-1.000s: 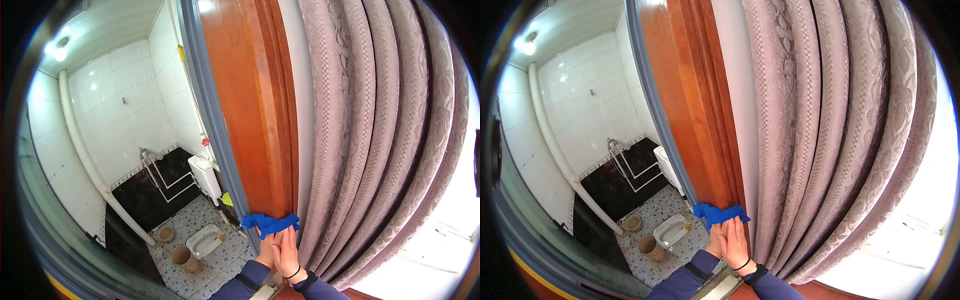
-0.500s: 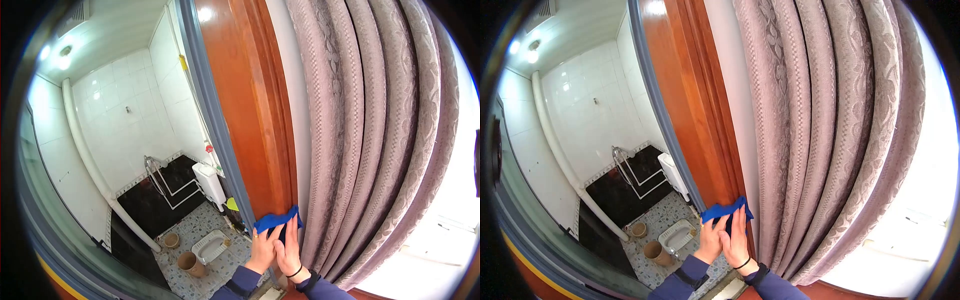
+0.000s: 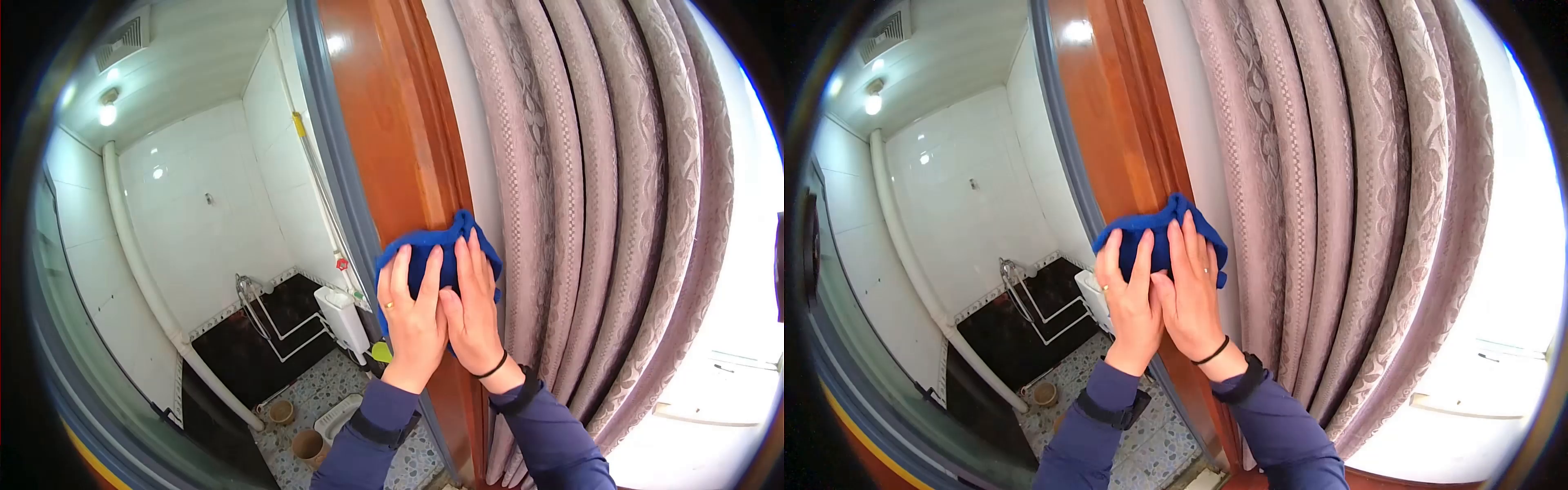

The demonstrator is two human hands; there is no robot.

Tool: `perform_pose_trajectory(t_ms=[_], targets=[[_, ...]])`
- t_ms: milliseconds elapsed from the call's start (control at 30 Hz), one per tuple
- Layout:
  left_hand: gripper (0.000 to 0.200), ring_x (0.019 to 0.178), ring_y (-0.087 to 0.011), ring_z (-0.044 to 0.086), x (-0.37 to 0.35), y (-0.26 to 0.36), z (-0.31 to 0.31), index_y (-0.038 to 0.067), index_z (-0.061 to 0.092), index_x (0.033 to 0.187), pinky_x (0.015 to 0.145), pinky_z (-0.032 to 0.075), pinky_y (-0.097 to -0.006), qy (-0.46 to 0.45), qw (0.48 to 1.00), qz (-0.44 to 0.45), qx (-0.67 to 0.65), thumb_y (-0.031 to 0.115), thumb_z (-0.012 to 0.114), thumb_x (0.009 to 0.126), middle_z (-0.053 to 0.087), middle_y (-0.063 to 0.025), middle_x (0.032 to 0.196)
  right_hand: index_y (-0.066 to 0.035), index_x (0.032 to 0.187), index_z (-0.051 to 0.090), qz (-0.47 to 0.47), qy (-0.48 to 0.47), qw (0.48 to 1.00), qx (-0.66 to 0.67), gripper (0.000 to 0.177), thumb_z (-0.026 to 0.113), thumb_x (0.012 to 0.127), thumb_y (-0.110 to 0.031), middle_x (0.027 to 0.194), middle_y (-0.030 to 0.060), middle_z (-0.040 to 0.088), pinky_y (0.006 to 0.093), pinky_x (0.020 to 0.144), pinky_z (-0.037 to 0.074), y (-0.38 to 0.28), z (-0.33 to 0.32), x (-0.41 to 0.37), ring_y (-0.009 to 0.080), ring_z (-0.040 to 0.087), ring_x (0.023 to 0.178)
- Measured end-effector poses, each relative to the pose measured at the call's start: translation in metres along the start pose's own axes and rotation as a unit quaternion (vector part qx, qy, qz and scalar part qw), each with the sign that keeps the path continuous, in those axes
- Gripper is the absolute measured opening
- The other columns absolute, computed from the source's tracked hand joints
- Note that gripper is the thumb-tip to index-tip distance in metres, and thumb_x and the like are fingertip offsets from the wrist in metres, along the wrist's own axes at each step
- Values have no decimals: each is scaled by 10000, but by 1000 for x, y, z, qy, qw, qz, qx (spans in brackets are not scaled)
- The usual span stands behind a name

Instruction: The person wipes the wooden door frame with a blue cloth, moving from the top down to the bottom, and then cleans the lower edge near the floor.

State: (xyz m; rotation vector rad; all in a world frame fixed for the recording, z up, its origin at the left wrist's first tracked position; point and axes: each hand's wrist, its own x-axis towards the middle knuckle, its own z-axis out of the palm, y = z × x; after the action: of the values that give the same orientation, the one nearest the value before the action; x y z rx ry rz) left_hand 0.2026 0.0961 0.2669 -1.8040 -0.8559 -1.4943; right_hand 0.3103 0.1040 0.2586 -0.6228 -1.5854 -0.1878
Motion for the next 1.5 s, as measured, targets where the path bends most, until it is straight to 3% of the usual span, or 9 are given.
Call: perform_pose_trajectory(t_ms=[100,267,367,533,933,1067,1167,1333,1500], targets=[[519,1405,-425,239,-6,-11,13,43,403,1424,1139,214,-501,-50,994,-29,-98,120,523,925,272,-229,1519,28,1471,251,-1,18,1000,22,623,473,929,-182,1524,283,211,518,1149,132,4,8,-2,431,208,1412],[542,1417,-443,205,-42,-14,25,42,340,1460,1140,194,-515,-61,991,-47,-106,193,486,960,239,-249,1529,48,1459,266,34,4,999,30,629,483,913,-180,1512,303,218,519,1154,120,9,15,-34,453,203,1406],[497,1386,-477,226,-64,-10,28,43,405,1413,1134,194,-558,-52,988,-65,-131,185,488,945,305,-258,1483,55,1451,276,50,2,999,19,630,489,911,-189,1505,309,228,525,1150,124,14,19,-57,468,212,1395],[488,1382,-490,222,-109,-6,27,24,424,1382,1125,213,-555,-103,982,-99,-126,188,509,931,308,-279,1466,76,1432,290,77,-14,997,4,614,481,924,-213,1483,326,253,552,1135,137,22,26,-102,503,235,1364],[514,1344,-522,255,-207,9,22,2,406,1377,1105,248,-554,-207,960,-147,-115,106,552,896,320,-307,1426,100,1412,286,184,-90,979,5,603,488,916,-178,1436,374,276,571,1128,163,29,27,-201,535,260,1329],[533,1328,-532,265,-233,16,16,-1,399,1376,1100,255,-557,-242,950,-157,-116,83,556,873,322,-312,1415,112,1434,224,243,-138,960,8,644,476,912,-168,1471,377,210,508,1145,156,26,23,-228,517,197,1380],[541,1317,-525,282,-250,22,12,1,395,1380,1095,272,-547,-279,939,-172,-110,70,554,867,335,-313,1401,104,1421,260,260,-133,956,11,614,488,919,-167,1444,379,257,547,1138,166,26,23,-248,537,241,1341],[516,1298,-501,319,-264,32,3,38,452,1368,1083,303,-538,-318,927,-177,-94,85,559,865,368,-260,1398,80,1452,219,293,-129,947,34,656,503,914,-166,1481,347,223,500,1152,168,23,21,-272,498,208,1382],[522,1272,-505,336,-239,33,-1,60,470,1365,1075,308,-559,-306,943,-115,-61,86,572,854,379,-231,1380,74,1471,167,294,-86,951,44,668,476,923,-152,1522,307,172,485,1164,137,23,20,-248,454,148,1423]])
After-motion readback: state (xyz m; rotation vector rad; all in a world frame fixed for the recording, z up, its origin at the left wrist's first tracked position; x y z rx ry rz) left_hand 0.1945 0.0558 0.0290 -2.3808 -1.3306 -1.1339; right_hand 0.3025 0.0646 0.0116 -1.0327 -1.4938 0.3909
